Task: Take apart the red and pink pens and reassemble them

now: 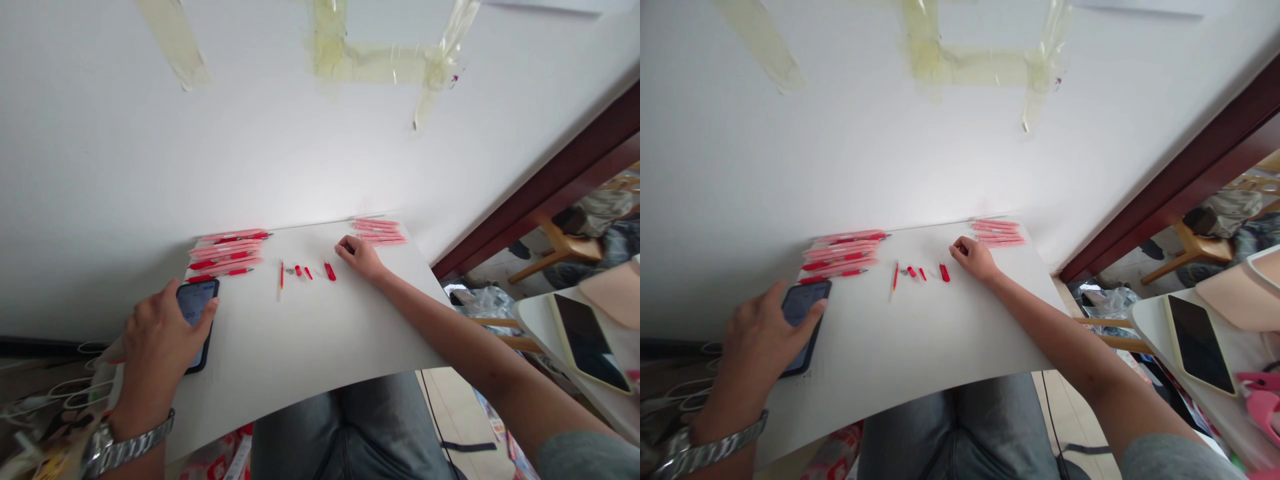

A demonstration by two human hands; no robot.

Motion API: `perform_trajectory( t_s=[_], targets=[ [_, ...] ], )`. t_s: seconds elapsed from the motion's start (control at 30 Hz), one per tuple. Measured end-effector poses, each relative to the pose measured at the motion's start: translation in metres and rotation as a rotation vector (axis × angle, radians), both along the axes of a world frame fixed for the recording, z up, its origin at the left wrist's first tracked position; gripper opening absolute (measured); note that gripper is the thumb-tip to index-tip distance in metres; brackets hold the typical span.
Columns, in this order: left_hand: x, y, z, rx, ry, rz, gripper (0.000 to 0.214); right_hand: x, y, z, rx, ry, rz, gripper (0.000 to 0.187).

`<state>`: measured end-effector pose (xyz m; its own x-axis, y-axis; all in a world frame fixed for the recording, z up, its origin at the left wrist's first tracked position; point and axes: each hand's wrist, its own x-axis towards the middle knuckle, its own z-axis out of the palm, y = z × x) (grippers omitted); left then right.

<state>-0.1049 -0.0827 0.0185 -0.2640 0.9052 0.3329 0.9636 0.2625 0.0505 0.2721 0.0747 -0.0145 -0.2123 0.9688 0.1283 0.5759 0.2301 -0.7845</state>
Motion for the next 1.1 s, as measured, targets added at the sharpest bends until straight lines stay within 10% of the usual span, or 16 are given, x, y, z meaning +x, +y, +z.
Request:
perform_trajectory(
  t_s=[0.2, 0.53, 1.1],
  targets=[
    [0.036, 0.034, 0.015, 0.149, -0.221, -0.274, 0.050, 0.001, 0.002, -0.002, -0.003, -0.018, 0.010, 0.025],
    [0.085, 0.106, -0.020, 0.117, -0.410, -0.460, 0.027, 0.001, 0.000, -0.002, 0.024, 0.032, -0.002, 0.025],
    [0.096, 0.108, -0.027, 0.140, -0.400, -0.496, 0.027, 0.002, -0.003, -0.001, 0.024, 0.054, 0.032, 0.027]
  ],
)
